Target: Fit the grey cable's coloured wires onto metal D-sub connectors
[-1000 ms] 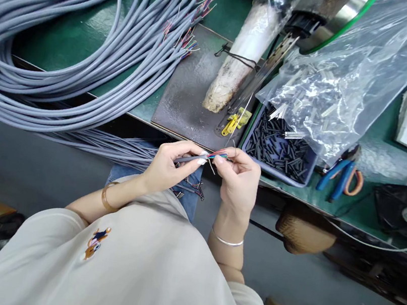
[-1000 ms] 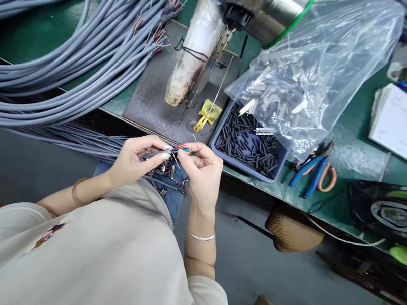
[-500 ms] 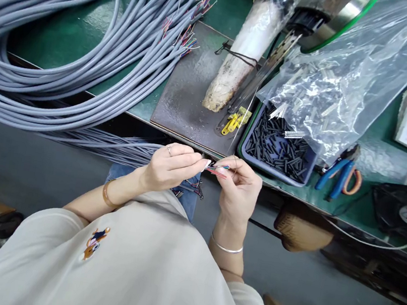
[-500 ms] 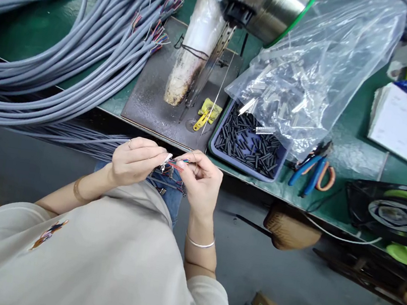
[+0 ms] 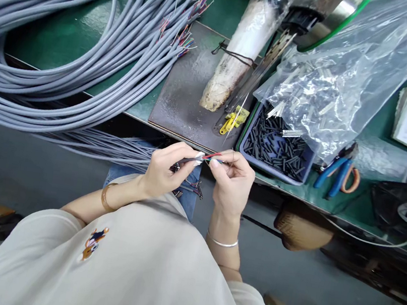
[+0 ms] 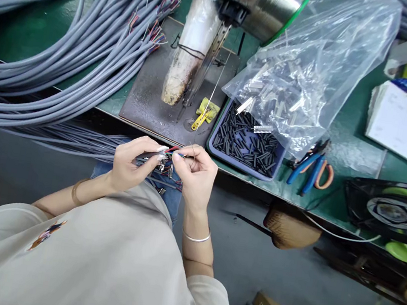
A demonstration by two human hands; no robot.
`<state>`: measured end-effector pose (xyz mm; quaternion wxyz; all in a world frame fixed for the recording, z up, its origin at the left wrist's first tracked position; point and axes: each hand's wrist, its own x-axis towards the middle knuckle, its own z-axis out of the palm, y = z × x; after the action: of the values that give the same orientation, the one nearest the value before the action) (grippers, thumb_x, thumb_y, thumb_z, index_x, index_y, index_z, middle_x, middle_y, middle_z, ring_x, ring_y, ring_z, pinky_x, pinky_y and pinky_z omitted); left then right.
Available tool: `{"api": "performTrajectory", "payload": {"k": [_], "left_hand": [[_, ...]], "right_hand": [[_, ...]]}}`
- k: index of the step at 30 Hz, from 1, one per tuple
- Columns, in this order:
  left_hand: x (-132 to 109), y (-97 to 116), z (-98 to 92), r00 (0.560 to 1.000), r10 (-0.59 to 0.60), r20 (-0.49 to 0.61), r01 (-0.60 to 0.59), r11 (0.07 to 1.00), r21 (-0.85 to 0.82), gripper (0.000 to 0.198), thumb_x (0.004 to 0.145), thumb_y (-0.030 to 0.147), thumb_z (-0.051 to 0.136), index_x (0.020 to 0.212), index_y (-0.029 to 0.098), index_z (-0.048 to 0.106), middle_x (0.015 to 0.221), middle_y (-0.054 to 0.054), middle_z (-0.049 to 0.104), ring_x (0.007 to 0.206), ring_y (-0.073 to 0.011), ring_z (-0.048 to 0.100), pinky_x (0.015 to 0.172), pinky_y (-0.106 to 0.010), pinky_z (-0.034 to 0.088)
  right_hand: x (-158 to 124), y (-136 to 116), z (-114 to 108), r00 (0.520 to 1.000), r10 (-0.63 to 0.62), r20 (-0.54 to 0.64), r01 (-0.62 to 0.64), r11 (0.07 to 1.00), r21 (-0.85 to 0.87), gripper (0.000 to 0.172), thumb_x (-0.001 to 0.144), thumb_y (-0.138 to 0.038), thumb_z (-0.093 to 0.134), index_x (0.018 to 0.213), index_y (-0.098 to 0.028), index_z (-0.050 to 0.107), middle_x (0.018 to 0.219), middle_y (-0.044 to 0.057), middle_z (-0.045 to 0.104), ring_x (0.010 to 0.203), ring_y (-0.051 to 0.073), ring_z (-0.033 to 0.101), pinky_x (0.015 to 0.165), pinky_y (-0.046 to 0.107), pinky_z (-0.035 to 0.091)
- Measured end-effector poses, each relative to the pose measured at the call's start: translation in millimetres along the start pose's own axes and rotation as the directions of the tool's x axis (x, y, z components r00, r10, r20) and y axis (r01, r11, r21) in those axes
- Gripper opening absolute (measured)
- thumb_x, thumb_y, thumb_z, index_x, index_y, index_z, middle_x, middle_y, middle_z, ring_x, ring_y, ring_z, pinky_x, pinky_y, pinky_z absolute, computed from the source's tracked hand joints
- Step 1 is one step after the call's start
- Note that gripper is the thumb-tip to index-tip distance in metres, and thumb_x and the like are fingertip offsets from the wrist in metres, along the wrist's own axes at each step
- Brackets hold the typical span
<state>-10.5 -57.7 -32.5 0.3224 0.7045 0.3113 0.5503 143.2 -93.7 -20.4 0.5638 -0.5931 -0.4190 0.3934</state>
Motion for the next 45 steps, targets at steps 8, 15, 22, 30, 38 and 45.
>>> {"api": "performTrajectory", "payload": {"k": [8,15,22,30,38,45], "left_hand": [[1,0,0.5,0.999,-0.015,0.040,0.015,1.000,-0.010,0.012,0.090,0.007,0.066,0.099,0.014,0.070,0.084,-0.004,0.073,0.071,-0.0094,0.065,0.068,-0.021,0.053],[0,-6,0.5,0.995,0.060,0.074,-0.061,0.998,0.006,0.013,0.092,0.009,0.064,0.102,0.015,0.071,0.087,-0.006,0.076,0.079,-0.0123,0.069,0.074,-0.023,0.056],[2,0,-2.0,0.970,-0.170,0.174,0.191,0.975,-0.115,0.007,0.092,0.017,0.066,0.092,0.013,0.072,0.083,-0.006,0.074,0.069,-0.0103,0.065,0.065,-0.022,0.053],[9,-1,-4.2,0.694,-0.584,0.420,0.714,0.485,-0.506,0.027,0.081,0.033,0.081,0.097,0.013,0.075,0.083,-0.003,0.074,0.065,-0.0067,0.060,0.062,-0.018,0.050],[7,-1,-2.9,0.823,-0.485,0.296,0.568,0.677,-0.469,0.019,0.085,0.030,0.076,0.093,0.012,0.076,0.088,-0.007,0.075,0.077,-0.0110,0.068,0.072,-0.021,0.055],[8,4,-5.0,0.863,-0.433,0.259,0.500,0.806,-0.317,0.014,0.086,0.023,0.070,0.090,0.012,0.077,0.082,-0.007,0.071,0.071,-0.0111,0.063,0.063,-0.021,0.049]], "right_hand": [[-5,-4,1,0.989,-0.131,-0.066,0.117,0.976,-0.182,0.013,0.086,-0.034,0.075,0.083,-0.022,0.073,0.079,0.000,0.065,0.055,0.007,0.043,0.047,0.024,0.029],[-6,-11,-6,0.997,-0.075,-0.034,0.066,0.974,-0.217,0.012,0.086,-0.032,0.074,0.085,-0.021,0.074,0.075,-0.002,0.062,0.050,0.005,0.034,0.047,0.025,0.022],[0,-21,-12,0.993,-0.096,0.062,0.111,0.939,-0.325,0.008,0.083,-0.026,0.072,0.079,-0.019,0.071,0.068,-0.005,0.058,0.046,0.003,0.026,0.046,0.025,0.018],[-3,-20,2,0.987,-0.158,0.016,0.156,0.949,-0.275,0.011,0.084,-0.023,0.072,0.075,-0.019,0.067,0.072,-0.004,0.060,0.048,0.003,0.027,0.047,0.025,0.020],[-1,-20,-2,0.999,-0.048,-0.016,0.043,0.973,-0.227,0.011,0.082,-0.029,0.075,0.079,-0.019,0.073,0.069,-0.004,0.059,0.048,0.003,0.027,0.046,0.025,0.017],[0,-19,-5,1.000,-0.001,0.004,0.002,0.979,-0.206,0.012,0.081,-0.030,0.076,0.080,-0.019,0.073,0.064,-0.005,0.055,0.048,0.003,0.026,0.045,0.024,0.016]]}}
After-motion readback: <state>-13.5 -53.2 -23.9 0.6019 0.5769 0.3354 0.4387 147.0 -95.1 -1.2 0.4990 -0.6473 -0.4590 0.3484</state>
